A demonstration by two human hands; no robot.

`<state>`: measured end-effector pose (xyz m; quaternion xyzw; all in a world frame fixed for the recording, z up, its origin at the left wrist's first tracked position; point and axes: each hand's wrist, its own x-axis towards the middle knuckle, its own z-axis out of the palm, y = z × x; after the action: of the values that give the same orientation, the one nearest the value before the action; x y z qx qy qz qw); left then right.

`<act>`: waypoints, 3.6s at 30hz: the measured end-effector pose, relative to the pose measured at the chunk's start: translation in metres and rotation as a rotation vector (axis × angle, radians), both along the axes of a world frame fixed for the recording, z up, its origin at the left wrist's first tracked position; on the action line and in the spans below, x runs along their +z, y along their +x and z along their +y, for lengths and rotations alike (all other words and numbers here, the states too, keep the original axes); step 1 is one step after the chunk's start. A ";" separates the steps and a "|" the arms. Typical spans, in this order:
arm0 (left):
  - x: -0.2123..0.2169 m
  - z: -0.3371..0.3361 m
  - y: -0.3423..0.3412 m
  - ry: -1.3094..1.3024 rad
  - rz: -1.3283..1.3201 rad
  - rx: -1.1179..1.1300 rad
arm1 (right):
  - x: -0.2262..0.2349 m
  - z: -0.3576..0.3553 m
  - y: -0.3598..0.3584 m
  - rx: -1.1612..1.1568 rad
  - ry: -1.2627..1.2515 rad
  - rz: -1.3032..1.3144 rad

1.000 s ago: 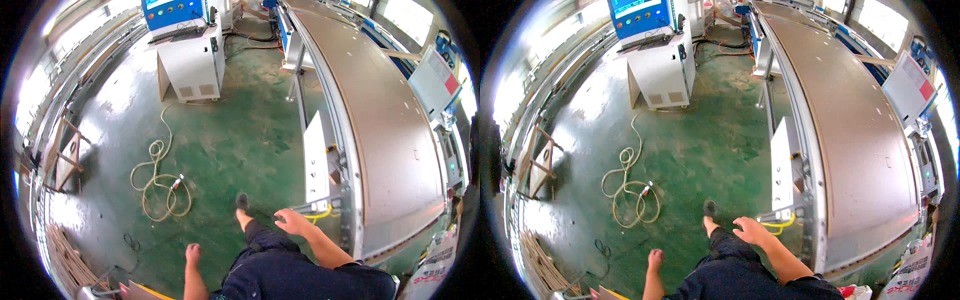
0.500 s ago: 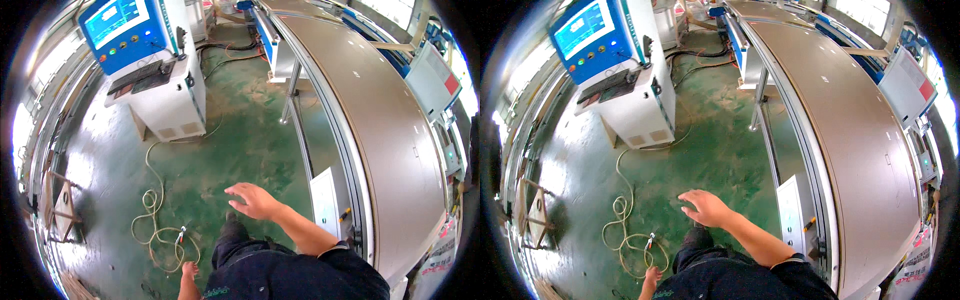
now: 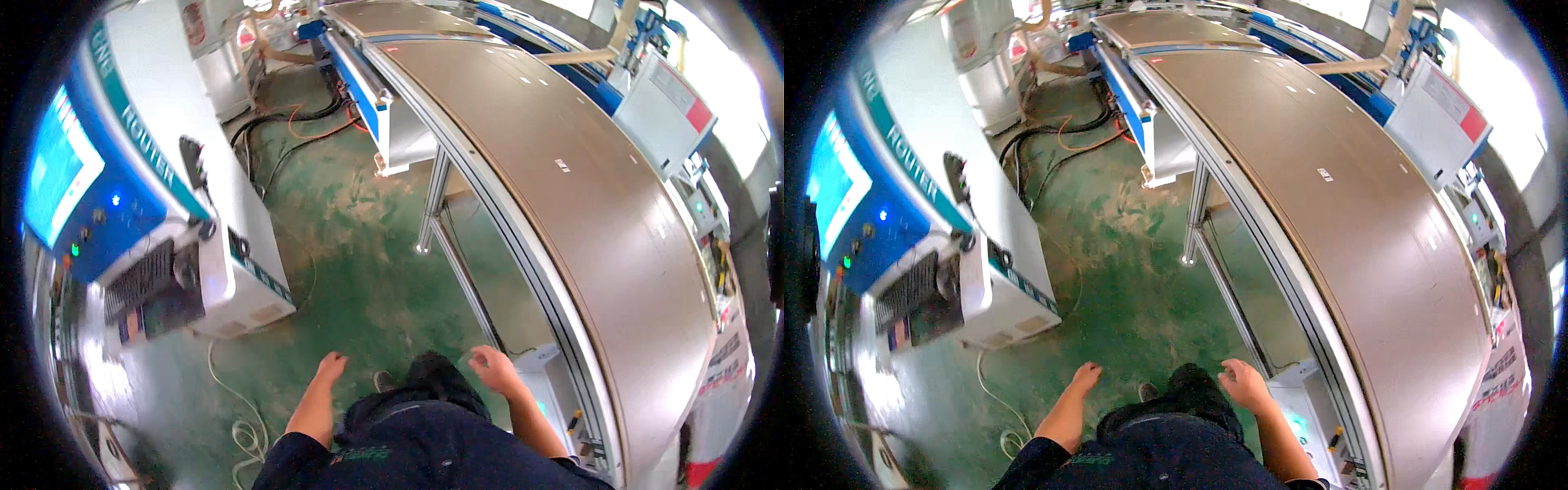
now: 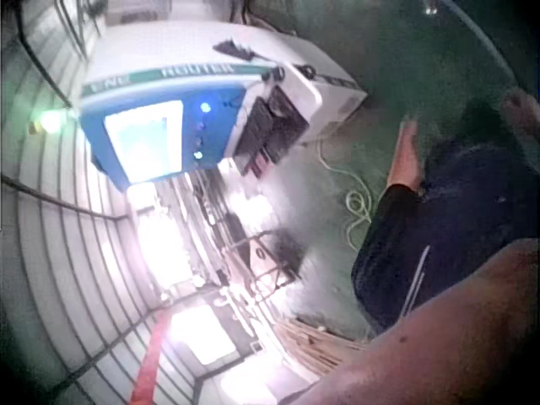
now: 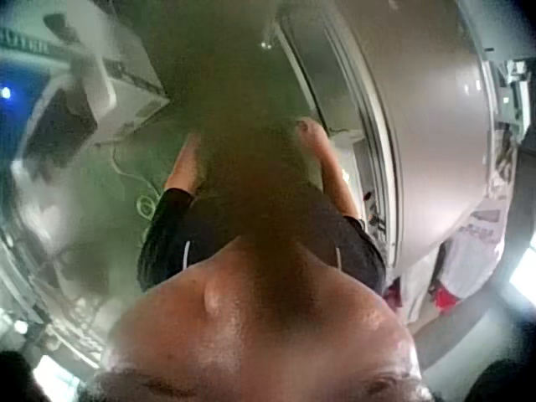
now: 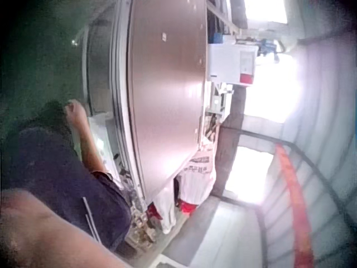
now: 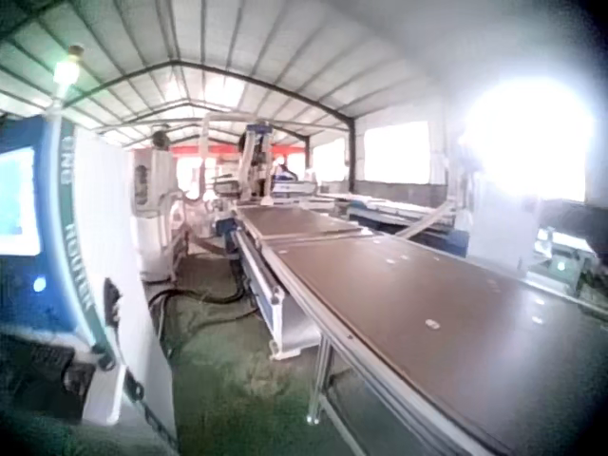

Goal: The person organizes wooden planks by moving them from a workspace onto a stack on the floor, handling each plank individually by hand.

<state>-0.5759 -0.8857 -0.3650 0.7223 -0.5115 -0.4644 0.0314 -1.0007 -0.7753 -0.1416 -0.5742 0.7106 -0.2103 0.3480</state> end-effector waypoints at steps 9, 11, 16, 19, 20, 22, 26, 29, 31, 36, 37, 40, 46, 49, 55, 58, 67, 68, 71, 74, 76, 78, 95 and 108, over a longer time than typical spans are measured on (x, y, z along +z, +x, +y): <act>0.038 -0.270 -0.054 -0.131 0.129 -0.089 | -0.067 -0.211 -0.004 -0.069 0.073 -0.159; 0.020 -0.289 -0.031 -0.049 -0.017 -0.142 | -0.058 -0.276 -0.008 -0.041 0.064 -0.156; -0.001 -0.320 0.037 0.139 -0.086 -0.064 | -0.004 -0.465 -0.007 0.112 -0.035 -0.083; -0.010 -0.320 0.067 0.149 0.061 0.337 | 0.011 -0.556 0.007 0.255 -0.118 -0.080; -0.014 -0.316 0.069 0.187 0.082 0.403 | 0.014 -0.583 0.011 0.282 -0.258 -0.117; -0.026 -0.320 0.063 0.261 0.101 0.440 | 0.019 -0.630 0.023 0.307 -0.185 -0.193; -0.057 -0.353 0.047 0.426 0.048 0.262 | -0.006 -0.698 0.037 0.340 -0.091 -0.251; -0.098 -0.424 0.048 0.476 -0.007 0.023 | -0.024 -0.741 0.036 0.295 0.033 -0.280; -0.134 -0.493 0.058 0.499 -0.077 -0.191 | -0.039 -0.772 0.033 0.218 0.120 -0.251; -0.191 -0.722 0.171 -0.302 -0.232 -0.900 | -0.013 -0.896 0.072 0.147 0.091 -0.376; -0.164 -0.799 0.132 -0.208 -0.319 -0.491 | -0.017 -0.918 0.064 0.076 0.104 -0.320; -0.026 -0.975 0.076 -0.319 -0.043 -0.005 | -0.005 -0.995 0.069 -0.133 0.065 -0.640; 0.069 -1.151 0.059 -0.447 0.373 0.135 | 0.025 -1.174 0.090 -0.298 -0.010 -1.009; 0.015 -1.185 0.087 -0.343 0.247 0.106 | 0.028 -1.275 0.089 -0.353 -0.125 -1.135; -0.107 -1.117 0.205 0.280 -0.124 0.134 | 0.078 -1.483 0.082 -0.490 -0.421 -1.220; -0.076 -1.124 0.187 0.381 -0.081 0.059 | 0.079 -1.587 0.063 -0.453 -0.547 -1.311; -0.066 -1.301 0.167 0.318 -0.004 -0.131 | 0.069 -1.835 0.031 -0.782 -0.410 -1.380; -0.071 -1.335 0.171 0.288 -0.004 -0.171 | 0.065 -1.857 0.027 -0.805 -0.433 -1.380; -0.086 -1.442 0.196 0.249 0.084 -0.053 | 0.053 -1.913 0.018 -0.944 -0.426 -1.386; -0.104 -1.557 0.232 0.386 0.599 0.614 | 0.044 -1.952 0.013 -0.987 -0.462 -1.408; -0.076 -1.636 0.215 0.231 0.463 0.536 | 0.031 -1.956 0.000 -0.981 -0.539 -1.421; -0.043 -1.709 0.209 0.190 0.409 0.589 | 0.044 -1.965 0.009 -1.043 -0.539 -1.371; -0.079 -1.843 0.191 0.047 -0.246 -1.222 | 0.069 -1.934 0.047 -1.173 -0.647 -1.145; -0.058 -1.972 0.147 0.517 0.234 -0.051 | -0.073 -1.756 0.215 -0.332 0.478 -0.186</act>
<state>-0.4284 -2.8573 -0.4230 0.6349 -0.3868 -0.6602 -0.1069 -0.7857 -2.5314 -0.2146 -0.3302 0.7891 -0.1427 0.4978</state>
